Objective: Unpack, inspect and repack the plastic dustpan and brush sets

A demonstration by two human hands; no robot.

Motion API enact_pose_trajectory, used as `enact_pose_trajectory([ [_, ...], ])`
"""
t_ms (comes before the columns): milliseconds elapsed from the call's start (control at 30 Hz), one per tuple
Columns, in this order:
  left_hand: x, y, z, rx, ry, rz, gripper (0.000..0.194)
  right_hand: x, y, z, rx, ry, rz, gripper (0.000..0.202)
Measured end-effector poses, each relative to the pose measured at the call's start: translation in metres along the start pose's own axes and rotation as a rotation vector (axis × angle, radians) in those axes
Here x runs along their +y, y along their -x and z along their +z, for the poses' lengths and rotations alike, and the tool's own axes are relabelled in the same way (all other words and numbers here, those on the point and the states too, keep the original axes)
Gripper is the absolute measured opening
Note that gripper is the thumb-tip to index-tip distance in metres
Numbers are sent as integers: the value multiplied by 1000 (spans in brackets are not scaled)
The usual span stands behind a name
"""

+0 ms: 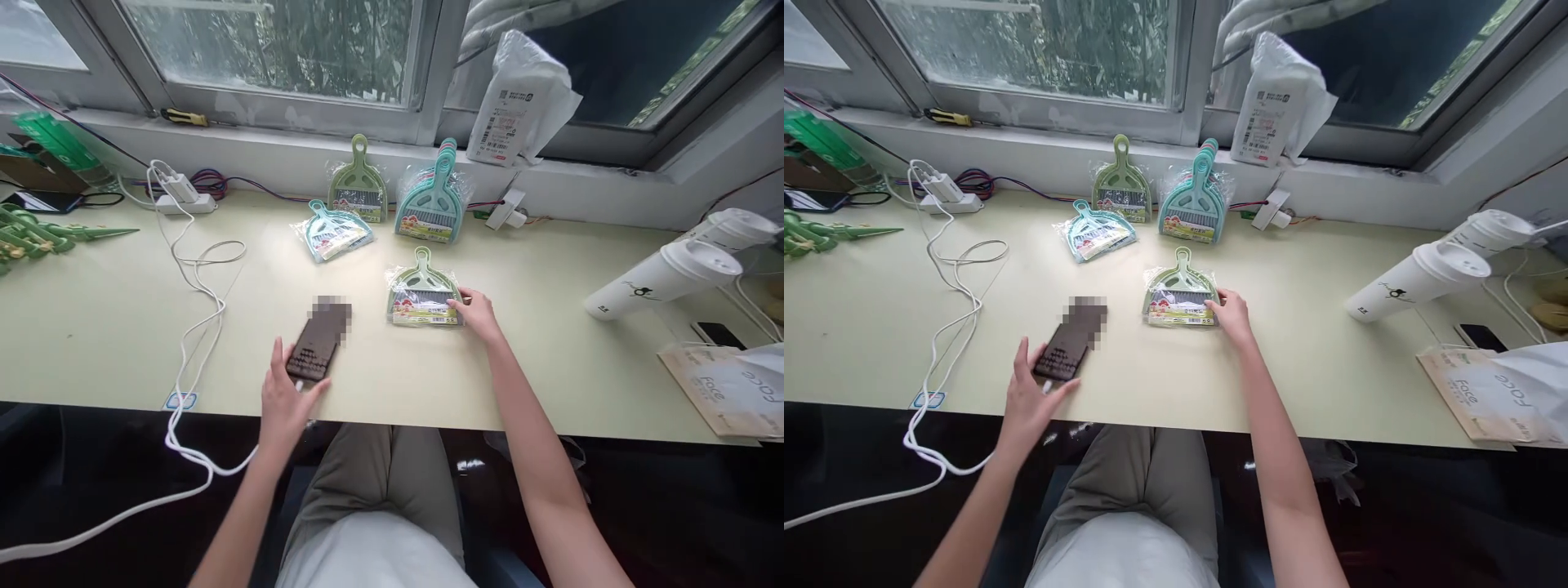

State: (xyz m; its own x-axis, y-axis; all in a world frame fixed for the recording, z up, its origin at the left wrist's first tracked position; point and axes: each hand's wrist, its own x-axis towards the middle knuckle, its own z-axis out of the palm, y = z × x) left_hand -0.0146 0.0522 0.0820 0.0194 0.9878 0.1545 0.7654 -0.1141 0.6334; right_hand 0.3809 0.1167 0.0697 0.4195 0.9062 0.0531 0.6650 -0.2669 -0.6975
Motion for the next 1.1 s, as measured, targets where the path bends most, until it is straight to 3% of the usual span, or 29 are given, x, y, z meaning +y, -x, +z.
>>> enact_pose_trajectory([
  [133,-27,-63,-10,13,-36,-5,104,-1,-9,5,-1,-70,51,27],
  [200,-30,-88,-10,35,-82,-6,105,1,-14,10,41,-113,90,29],
  [300,-7,-113,5,190,-52,58,106,5,-21,20,108,-244,115,35],
  [367,23,-126,26,225,130,187,87,4,-25,27,115,-406,87,42],
  [433,56,-139,54,74,440,259,80,-1,-27,33,95,-582,44,51],
  [533,96,-156,95,-389,860,123,70,-12,-24,36,114,-675,-4,59],
  [600,109,-166,114,-602,1038,40,59,-21,-17,35,215,-560,-65,56],
  [633,112,-169,121,-647,1101,13,54,-25,-12,33,301,-460,-114,53],
  [700,111,-174,130,-627,1187,-15,47,-34,-2,30,503,-238,-236,48],
  [767,106,-176,133,-543,1236,-35,43,-41,9,29,562,-110,-349,40],
  [867,101,-177,131,-423,1313,-52,45,-50,18,34,331,-149,-332,45],
  [967,103,-178,125,-363,1388,-41,52,-53,16,42,89,-388,-98,52],
  [1033,106,-178,120,-365,1406,-22,56,-51,11,45,26,-612,-9,48],
  [1100,109,-177,117,-428,1389,-5,58,-48,6,46,53,-801,6,46],
])
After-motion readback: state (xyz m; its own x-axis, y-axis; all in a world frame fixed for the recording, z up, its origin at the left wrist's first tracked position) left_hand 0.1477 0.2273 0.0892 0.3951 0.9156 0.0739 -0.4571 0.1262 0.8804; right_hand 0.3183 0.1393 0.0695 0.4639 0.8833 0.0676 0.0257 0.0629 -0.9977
